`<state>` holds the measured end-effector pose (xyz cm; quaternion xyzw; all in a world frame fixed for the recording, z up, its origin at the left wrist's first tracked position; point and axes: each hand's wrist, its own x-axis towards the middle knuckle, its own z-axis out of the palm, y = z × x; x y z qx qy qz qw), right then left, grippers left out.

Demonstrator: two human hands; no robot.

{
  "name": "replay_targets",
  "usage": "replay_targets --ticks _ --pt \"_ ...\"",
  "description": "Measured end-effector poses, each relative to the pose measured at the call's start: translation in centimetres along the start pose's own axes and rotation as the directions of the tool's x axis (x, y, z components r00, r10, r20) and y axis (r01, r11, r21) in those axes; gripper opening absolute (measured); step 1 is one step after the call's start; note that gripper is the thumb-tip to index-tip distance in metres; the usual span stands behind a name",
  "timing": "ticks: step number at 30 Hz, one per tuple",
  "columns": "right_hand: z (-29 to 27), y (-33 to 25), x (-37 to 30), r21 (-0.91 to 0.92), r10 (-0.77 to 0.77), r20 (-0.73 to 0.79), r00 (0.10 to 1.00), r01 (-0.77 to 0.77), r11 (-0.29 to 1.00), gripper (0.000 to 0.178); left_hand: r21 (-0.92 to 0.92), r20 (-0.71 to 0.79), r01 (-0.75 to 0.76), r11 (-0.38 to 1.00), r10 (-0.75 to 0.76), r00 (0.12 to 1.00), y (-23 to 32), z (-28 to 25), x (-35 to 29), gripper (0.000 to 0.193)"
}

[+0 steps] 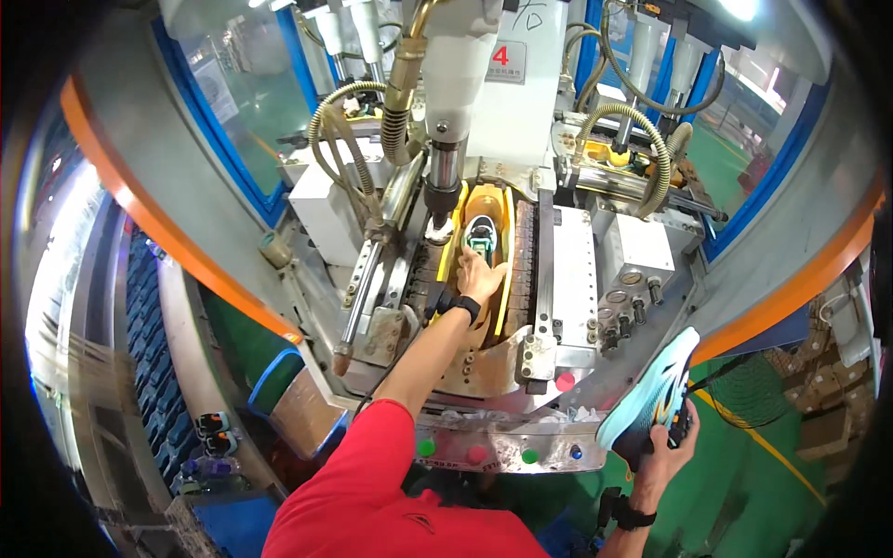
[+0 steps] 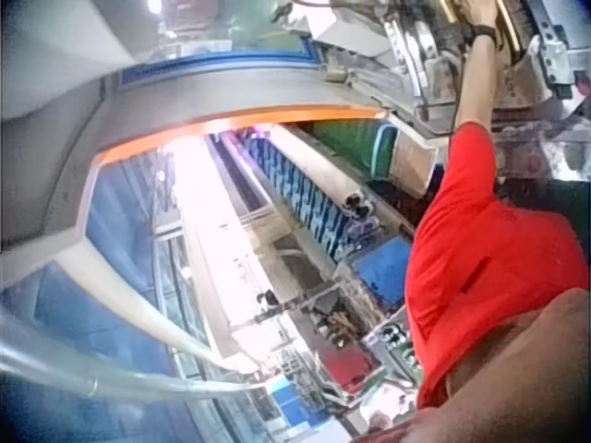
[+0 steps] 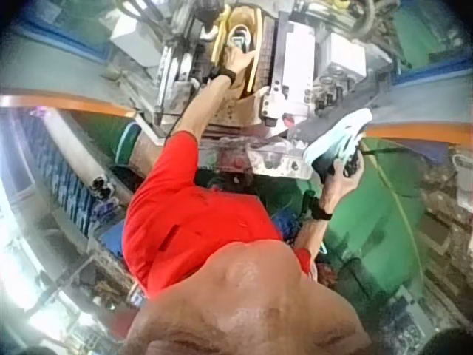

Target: Using an industrial lasting machine to shape and attach soles to shoes in a factory assembly line.

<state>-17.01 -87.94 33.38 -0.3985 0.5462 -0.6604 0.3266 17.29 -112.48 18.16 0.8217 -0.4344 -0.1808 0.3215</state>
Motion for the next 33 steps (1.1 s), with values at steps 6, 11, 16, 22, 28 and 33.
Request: replay_targets --ticks 6,11,16,22,28,33 --pt "2.9 -0.6 4.6 -0.277 -0.131 0.094 0.987 0.153 0.949 0.054 -0.210 0.042 0.083 0.974 -0.076 0.996 -0.2 -2.3 1.6 0.048" --pt "16.2 0.9 13.5 -0.316 -0.125 0.453 0.883 0.290 0.903 0.038 -0.787 0.564 0.551 0.279 -0.036 0.825 -4.4 -12.6 -7.7 0.023" --pt "30.9 2.9 16.2 -0.674 0.304 0.664 0.683 0.373 0.637 0.053 -0.790 0.565 0.545 0.281 -0.009 0.825 -5.4 -23.4 -19.9 0.044" --pt "42.1 17.0 10.8 -0.720 0.081 0.628 0.774 0.539 0.437 0.041 -0.874 0.291 0.375 0.310 -0.284 0.914 -12.0 -33.8 -30.6 0.054" --pt "43.2 19.2 8.4 -0.718 0.085 0.621 0.779 0.522 0.460 0.054 -0.970 -0.072 0.083 0.230 -0.593 0.802 -17.2 -34.5 -41.6 0.036" --pt "33.6 10.6 -2.9 0.046 -0.540 0.795 0.277 0.860 0.508 0.039 -0.995 -0.037 0.055 0.086 -0.808 0.589 -16.7 -30.8 -47.9 0.025"
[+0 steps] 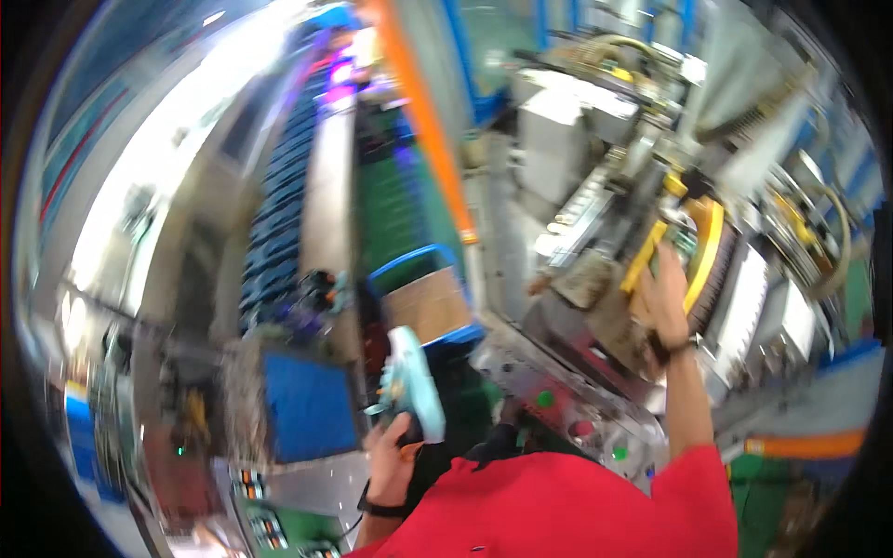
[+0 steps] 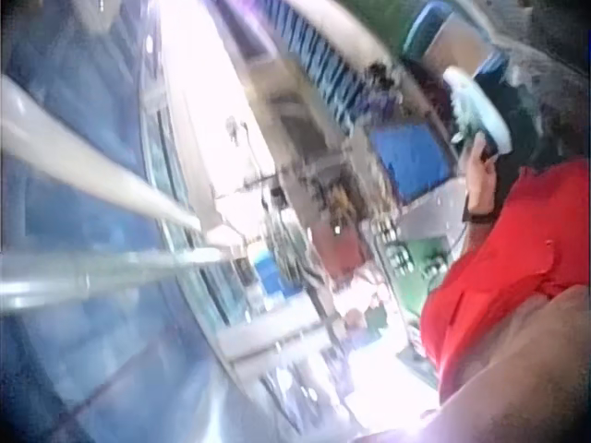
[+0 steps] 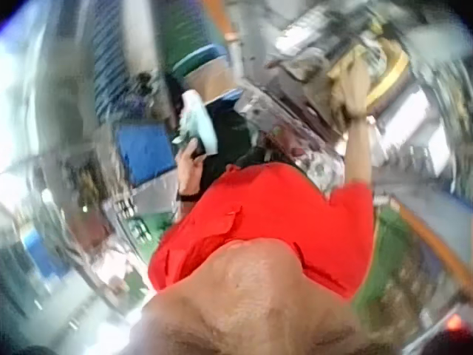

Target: Using an industrial lasting machine to shape and attach soles to shoes in a factory assembly line.

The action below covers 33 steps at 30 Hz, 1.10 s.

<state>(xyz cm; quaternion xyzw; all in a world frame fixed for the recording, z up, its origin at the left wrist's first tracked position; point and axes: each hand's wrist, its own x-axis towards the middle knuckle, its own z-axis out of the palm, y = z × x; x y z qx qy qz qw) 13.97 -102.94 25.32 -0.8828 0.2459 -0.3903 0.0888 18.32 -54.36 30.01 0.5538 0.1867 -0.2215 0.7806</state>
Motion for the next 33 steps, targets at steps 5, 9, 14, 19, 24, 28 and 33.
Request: replay_targets --ticks 5,9,14,19,24,28,33 --pt "-1.1 -13.9 -12.9 0.456 -0.046 0.400 0.915 -0.155 0.876 0.011 -0.090 0.045 0.128 0.988 -0.125 0.991 -3.7 -1.4 -2.9 0.029" --pt "7.5 -11.9 -21.1 0.347 -0.197 0.507 0.839 0.010 0.938 0.010 -0.141 0.006 0.160 0.977 -0.161 0.987 -6.1 -4.4 -5.4 0.030" --pt "12.7 -8.8 -24.3 0.344 -0.248 0.565 0.787 0.049 0.938 0.013 -0.133 -0.222 0.118 0.984 -0.146 0.964 -8.2 -9.9 -7.8 0.029" --pt "12.6 -10.0 -23.4 0.309 -0.197 0.580 0.791 0.010 0.951 0.011 -0.409 -0.506 -0.060 0.911 -0.171 0.846 -10.2 -17.9 -9.4 0.022" --pt "12.2 -21.2 -15.5 0.635 -0.489 0.354 0.797 0.179 0.751 0.010 -0.504 -0.712 -0.214 0.837 -0.263 0.651 -11.5 -29.4 -9.2 0.024" --pt "10.9 -38.9 -7.4 0.815 -0.570 0.268 0.777 0.133 0.564 0.019 -0.414 -0.862 -0.279 0.867 -0.276 0.424 -14.4 -42.6 -6.1 0.043" --pt "2.0 -63.5 -1.7 0.811 -0.833 -0.118 0.540 0.537 0.233 0.027 -0.280 -0.948 -0.363 0.889 -0.196 0.252 -11.6 -53.7 -5.7 0.037"
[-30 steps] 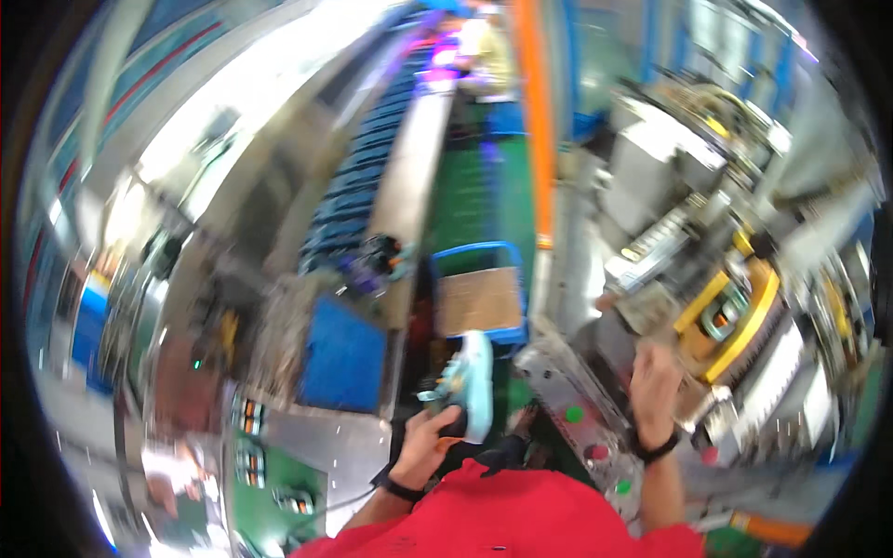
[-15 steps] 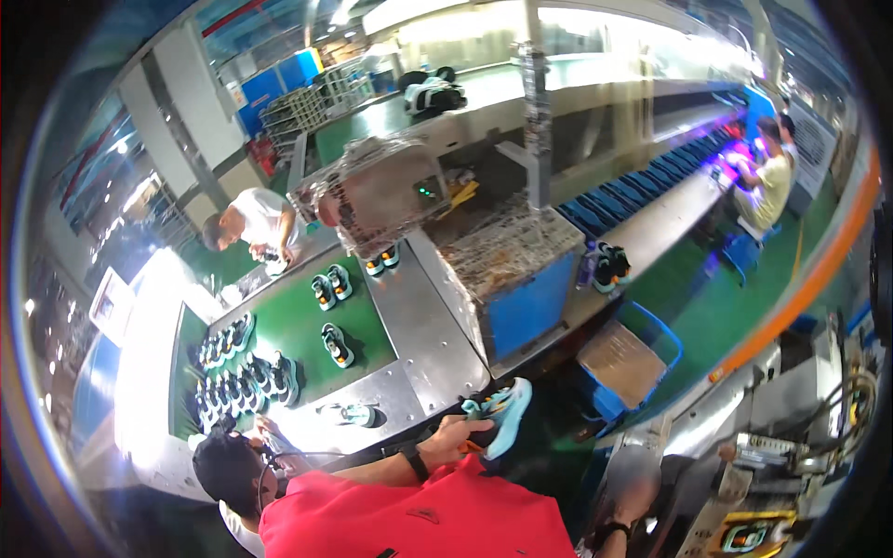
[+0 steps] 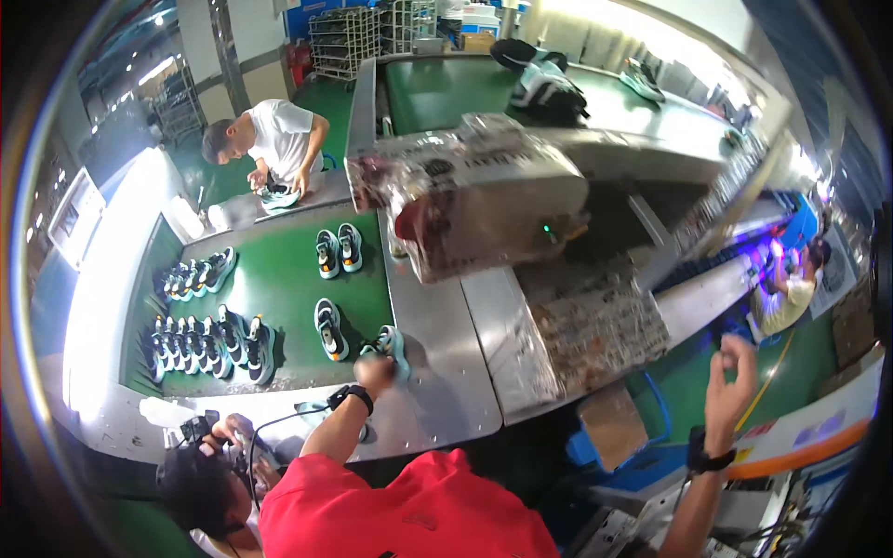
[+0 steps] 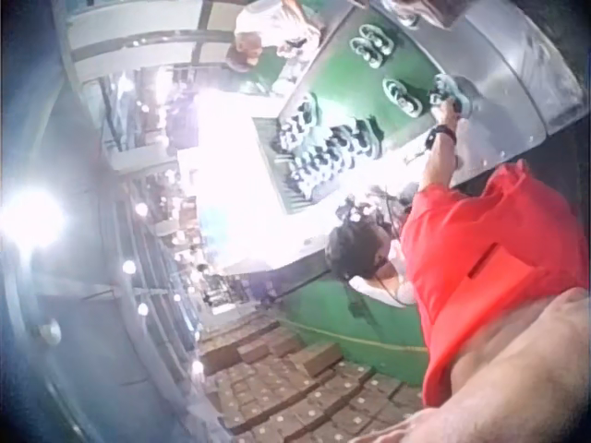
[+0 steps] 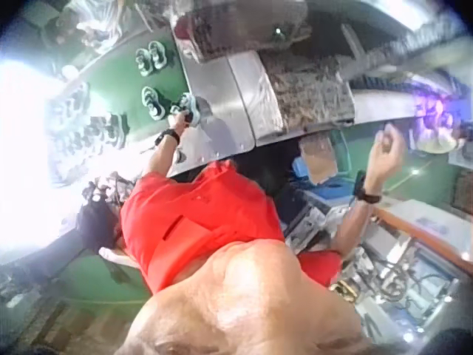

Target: Using an industrial lasting machine to shape and attach soles to shoes in a factory assembly line.

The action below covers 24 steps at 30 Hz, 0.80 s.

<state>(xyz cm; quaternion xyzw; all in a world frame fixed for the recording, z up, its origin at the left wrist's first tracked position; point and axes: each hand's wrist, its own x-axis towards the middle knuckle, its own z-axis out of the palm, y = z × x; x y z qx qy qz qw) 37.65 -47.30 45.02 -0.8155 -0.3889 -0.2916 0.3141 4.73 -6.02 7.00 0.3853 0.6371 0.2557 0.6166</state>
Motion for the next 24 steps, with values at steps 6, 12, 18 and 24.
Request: replay_targets --ticks 6,12,18,24 --pt "12.1 -13.1 20.8 -0.026 -0.573 0.115 0.812 0.579 0.815 0.046 0.518 -0.223 -0.168 0.839 0.323 0.920 -2.4 -2.6 12.7 0.053" --pt "22.9 -21.9 31.2 0.030 -0.774 0.375 0.511 0.827 0.561 0.071 0.594 -0.226 -0.118 0.796 0.306 0.925 -1.1 -1.1 13.7 0.068" --pt "30.9 -24.1 34.2 0.216 -0.812 0.371 0.451 0.808 0.548 0.041 0.507 -0.309 -0.174 0.844 0.366 0.878 -2.0 -4.8 14.9 0.045" --pt "31.1 -23.0 33.8 0.117 -0.882 0.198 0.428 0.883 0.455 0.030 0.640 -0.293 -0.198 0.742 0.474 0.831 -3.5 -7.3 15.3 0.066"
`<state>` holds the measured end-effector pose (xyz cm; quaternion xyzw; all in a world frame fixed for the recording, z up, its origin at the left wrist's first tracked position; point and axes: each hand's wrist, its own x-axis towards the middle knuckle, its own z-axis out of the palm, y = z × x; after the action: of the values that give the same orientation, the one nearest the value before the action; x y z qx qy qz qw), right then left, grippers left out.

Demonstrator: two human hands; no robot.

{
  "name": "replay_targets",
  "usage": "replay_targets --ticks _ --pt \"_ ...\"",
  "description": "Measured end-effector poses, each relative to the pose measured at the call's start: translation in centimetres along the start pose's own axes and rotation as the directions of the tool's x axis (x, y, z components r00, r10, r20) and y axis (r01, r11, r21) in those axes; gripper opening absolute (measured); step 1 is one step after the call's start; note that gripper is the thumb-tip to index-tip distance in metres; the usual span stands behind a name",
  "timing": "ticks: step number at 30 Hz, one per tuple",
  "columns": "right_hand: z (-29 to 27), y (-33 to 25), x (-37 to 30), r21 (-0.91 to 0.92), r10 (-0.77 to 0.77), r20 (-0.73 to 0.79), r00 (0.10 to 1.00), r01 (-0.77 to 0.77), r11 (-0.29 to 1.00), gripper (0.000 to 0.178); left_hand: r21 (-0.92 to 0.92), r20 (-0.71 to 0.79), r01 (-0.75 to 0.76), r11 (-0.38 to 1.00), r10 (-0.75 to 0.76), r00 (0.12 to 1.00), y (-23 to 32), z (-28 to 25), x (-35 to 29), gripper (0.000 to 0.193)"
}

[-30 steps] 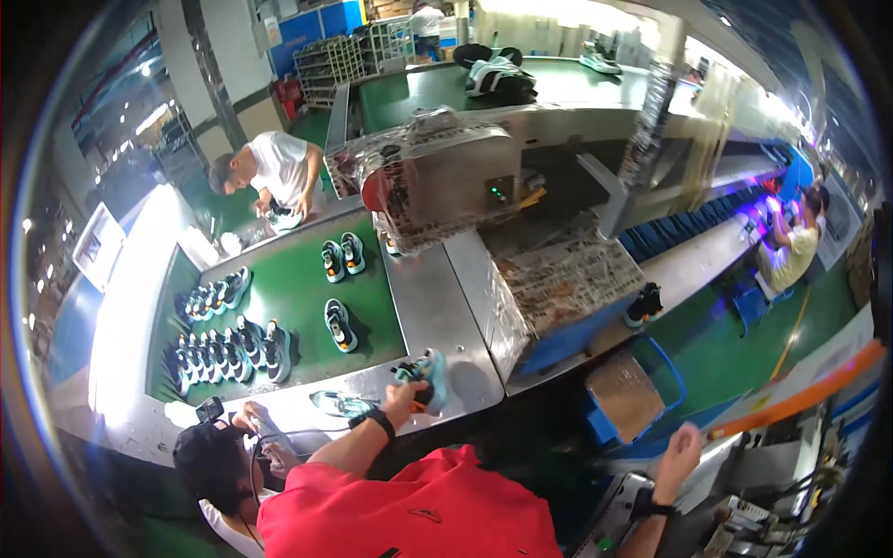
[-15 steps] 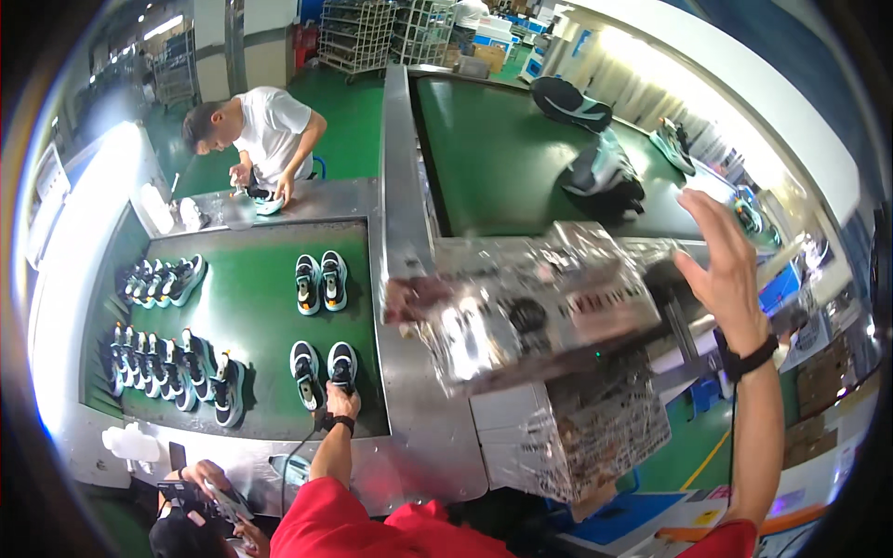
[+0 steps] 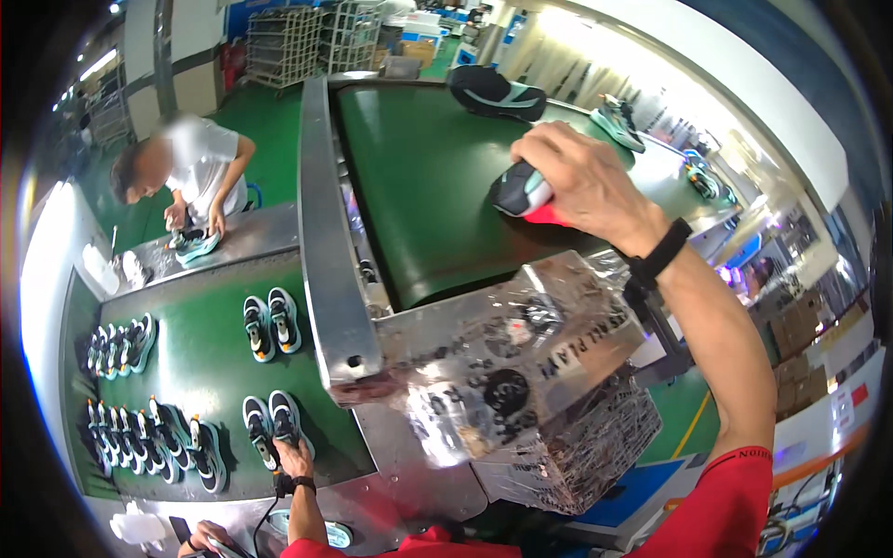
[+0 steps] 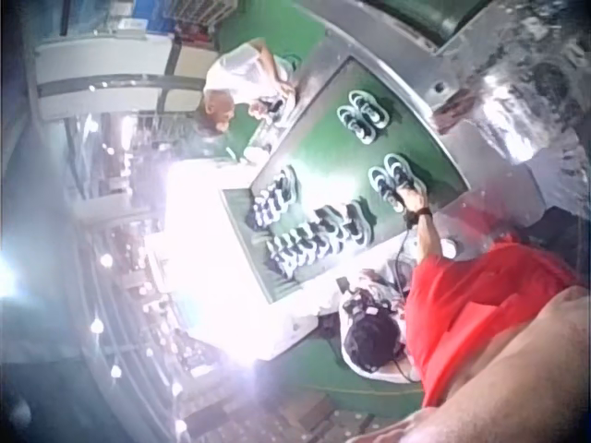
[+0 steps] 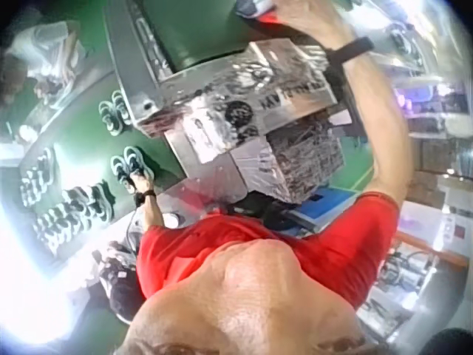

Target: Using an industrial lasting machine to shape and attach soles to shoes in a factory assembly line.

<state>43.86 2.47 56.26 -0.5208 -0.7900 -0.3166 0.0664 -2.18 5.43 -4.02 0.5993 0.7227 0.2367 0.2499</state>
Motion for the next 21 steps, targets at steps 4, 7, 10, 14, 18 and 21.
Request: replay_targets --ticks 4,7,10,14,18,21 --pt "-2.6 1.6 -3.9 -0.098 0.101 -0.141 0.985 -0.116 0.988 0.046 -0.011 -0.047 -0.143 0.990 0.143 0.989 4.0 -0.8 -3.5 0.082" --pt "-9.6 1.8 -7.0 0.134 0.448 -0.314 0.837 -0.428 0.894 0.047 -0.340 -0.014 -0.453 0.824 0.477 0.879 7.2 -1.9 -9.0 0.066" --pt "-16.3 -0.6 -11.7 0.250 0.604 -0.544 0.582 -0.574 0.779 0.053 -0.668 0.675 0.157 0.728 0.503 0.539 15.3 -4.6 -17.0 0.044" --pt "-23.7 -8.9 -18.7 0.529 0.785 -0.497 0.371 -0.587 0.613 0.049 -0.517 0.684 0.591 0.618 0.714 -0.149 29.4 -11.7 -28.1 0.066" --pt "-27.2 -18.4 -28.8 0.837 0.981 -0.157 0.110 -0.512 0.191 0.038 -0.365 0.439 0.753 0.547 0.815 -0.378 38.1 -12.5 -35.9 0.082" --pt "-27.8 -27.0 -36.3 0.864 0.988 -0.047 -0.147 -0.503 -0.034 0.038 -0.226 0.320 0.687 0.691 0.718 -0.618 40.9 -14.0 -43.1 0.082"
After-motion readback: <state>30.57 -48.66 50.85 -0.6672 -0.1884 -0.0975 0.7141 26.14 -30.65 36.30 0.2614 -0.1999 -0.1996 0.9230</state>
